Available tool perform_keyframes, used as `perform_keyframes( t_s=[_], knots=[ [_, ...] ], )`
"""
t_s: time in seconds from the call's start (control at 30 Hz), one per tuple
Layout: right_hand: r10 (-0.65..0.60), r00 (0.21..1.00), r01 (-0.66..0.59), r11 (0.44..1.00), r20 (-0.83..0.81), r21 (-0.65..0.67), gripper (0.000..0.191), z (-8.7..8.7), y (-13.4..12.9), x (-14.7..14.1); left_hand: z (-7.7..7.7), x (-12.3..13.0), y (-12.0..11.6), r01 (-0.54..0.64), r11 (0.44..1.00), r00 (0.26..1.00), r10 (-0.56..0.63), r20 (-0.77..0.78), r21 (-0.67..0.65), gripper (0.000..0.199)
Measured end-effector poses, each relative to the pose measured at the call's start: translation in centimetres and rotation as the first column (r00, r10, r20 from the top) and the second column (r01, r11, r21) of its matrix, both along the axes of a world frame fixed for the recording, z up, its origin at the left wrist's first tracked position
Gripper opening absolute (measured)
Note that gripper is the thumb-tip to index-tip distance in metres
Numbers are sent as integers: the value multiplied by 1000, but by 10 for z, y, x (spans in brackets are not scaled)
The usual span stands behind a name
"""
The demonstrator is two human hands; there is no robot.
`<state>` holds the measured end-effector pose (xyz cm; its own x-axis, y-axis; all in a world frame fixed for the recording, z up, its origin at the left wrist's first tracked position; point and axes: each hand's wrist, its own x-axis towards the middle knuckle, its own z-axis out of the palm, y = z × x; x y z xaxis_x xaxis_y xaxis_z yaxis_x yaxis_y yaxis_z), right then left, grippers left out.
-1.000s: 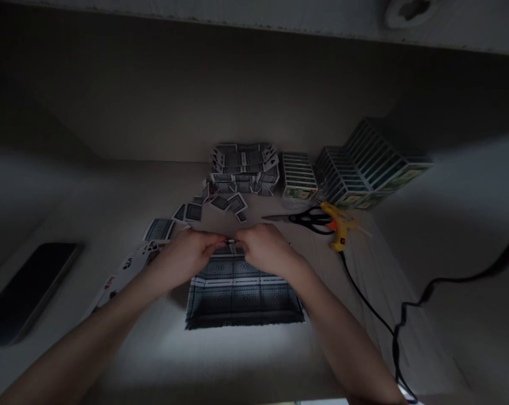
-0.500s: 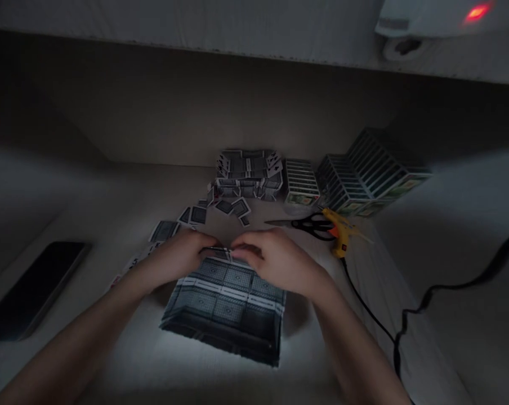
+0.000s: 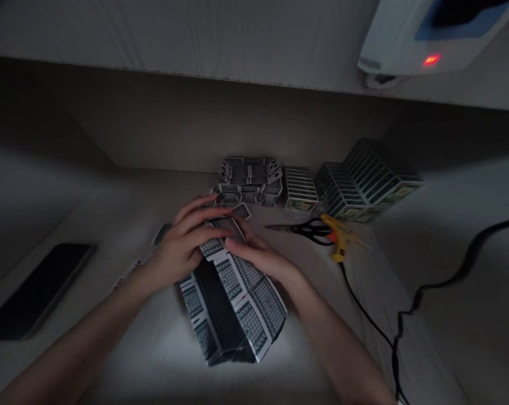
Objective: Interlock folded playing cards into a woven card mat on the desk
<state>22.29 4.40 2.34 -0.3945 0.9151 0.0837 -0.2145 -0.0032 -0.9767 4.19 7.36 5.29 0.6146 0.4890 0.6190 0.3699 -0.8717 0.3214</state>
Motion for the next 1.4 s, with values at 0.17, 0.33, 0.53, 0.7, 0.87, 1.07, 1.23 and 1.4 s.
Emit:
perform_keyframes(
  t_s=[0.17,0.33,0.53,0.7,0.87,1.07,1.23,1.4],
  knots=[
    [-175,978,165,982,-116,-90,48,4,-5,-15,-5,6,-5,-237,971,957,236,-166,14,56],
    [-345,939,343,935,-8,-92,56,14,-13,-22,-9,10,-13,-510,860,838,502,-212,19,64],
    [-455,884,449,891,113,70,47,22,-20,-26,-11,8,-7,-365,849,930,346,-121,-382,54],
    [-477,860,466,879,182,102,44,12,-17,-25,-6,10,0,37,598,920,293,261,-801,39],
    [-467,860,451,884,207,123,46,8,-17,-27,6,9,-1,318,130,831,438,343,-939,44],
    [-461,866,448,888,193,109,45,7,-20,-30,7,4,0,260,76,868,419,267,-963,49],
    [-455,861,430,890,227,154,42,4,-20,-31,5,1,2,251,43,889,384,248,-967,50],
    [-483,825,403,866,292,295,41,1,-21,-33,3,0,2,232,47,909,346,234,-972,47]
  ],
)
